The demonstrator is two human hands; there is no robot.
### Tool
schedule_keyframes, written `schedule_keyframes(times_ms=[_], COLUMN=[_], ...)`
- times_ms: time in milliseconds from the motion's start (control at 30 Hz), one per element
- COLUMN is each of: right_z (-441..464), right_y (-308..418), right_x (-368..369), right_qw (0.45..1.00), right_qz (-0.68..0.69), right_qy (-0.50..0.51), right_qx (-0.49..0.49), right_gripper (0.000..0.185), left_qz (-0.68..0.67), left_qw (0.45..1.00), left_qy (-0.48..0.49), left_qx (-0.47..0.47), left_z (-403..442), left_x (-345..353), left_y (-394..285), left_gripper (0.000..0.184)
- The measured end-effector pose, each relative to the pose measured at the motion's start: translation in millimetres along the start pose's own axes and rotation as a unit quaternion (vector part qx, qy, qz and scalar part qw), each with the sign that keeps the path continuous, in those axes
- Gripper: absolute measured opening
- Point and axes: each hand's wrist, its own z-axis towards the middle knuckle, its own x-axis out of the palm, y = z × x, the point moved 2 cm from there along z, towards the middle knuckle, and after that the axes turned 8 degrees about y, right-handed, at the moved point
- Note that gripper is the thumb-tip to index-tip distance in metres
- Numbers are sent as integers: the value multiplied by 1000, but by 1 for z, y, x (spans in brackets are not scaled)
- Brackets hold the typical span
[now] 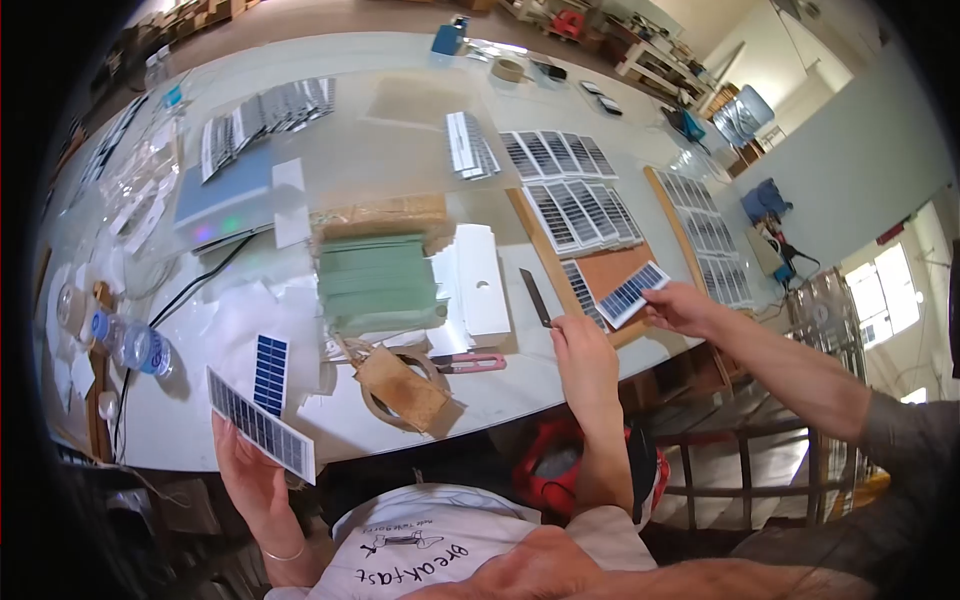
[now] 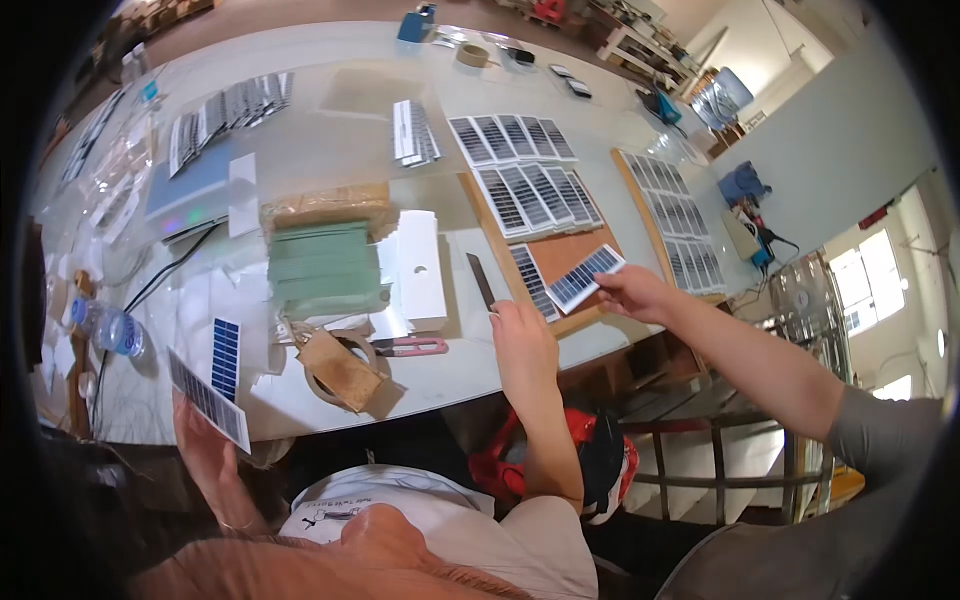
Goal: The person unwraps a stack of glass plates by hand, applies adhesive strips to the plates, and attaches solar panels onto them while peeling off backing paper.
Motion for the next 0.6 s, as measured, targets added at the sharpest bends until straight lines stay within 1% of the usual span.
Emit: schedule_keyframes(times_ms=[33, 133, 167, 200, 233, 267, 300, 333, 400, 467, 533, 567, 600], right_z=[1, 14, 23, 34, 45, 54, 63, 72, 83, 90, 95, 97, 99], right_y=[-4, -15, -15, -14, -14, -17, -25, -29, -29, -24, -29, -42, -47], right_x=[2, 18, 25, 31, 38, 47, 60, 70, 75, 73, 77, 83, 89], right_qw=[1000, 1000, 999, 998, 996, 990, 985, 979, 965, 956, 957, 960, 962], right_qz=[1, -18, -31, -43, -71, -123, -164, -201, -255, -285, -283, -273, -264], right_qy=[1, 13, 18, 22, 50, 41, 37, 33, 62, 43, 34, 49, 66], right_qx=[1, -10, -19, -31, -24, -53, -35, -24, -27, -56, -50, -44, -37], right_gripper=[12, 15, 16, 17, 20, 15, 12, 12, 13, 11, 11, 12, 12], left_qz=[10, 34, 44, 25, 72, 99, 126, 136, 107, 104, 0, -38, -147], left_qw=[999, 999, 995, 986, 987, 985, 983, 979, 976, 969, 939, 929, 890], left_qy=[-41, 30, 87, 167, 143, 139, 136, 149, 192, 225, 344, 367, 432], left_qx=[-7, -11, -10, -6, 11, 12, 13, 2, -7, -2, 16, 0, -29], left_z=[1, 2, 6, 5, 2, -1, -5, -10, -18, -22, -13, -11, -3], left_x=[-1, 7, 10, 13, 16, 26, 36, 41, 72, 88, 87, 91, 86], left_y=[1, 2, 4, 5, 11, 18, 24, 27, 31, 30, 35, 33, 39], left_gripper=[55, 58, 58, 57, 57, 56, 56, 55, 55, 43, 25, 17, 15])
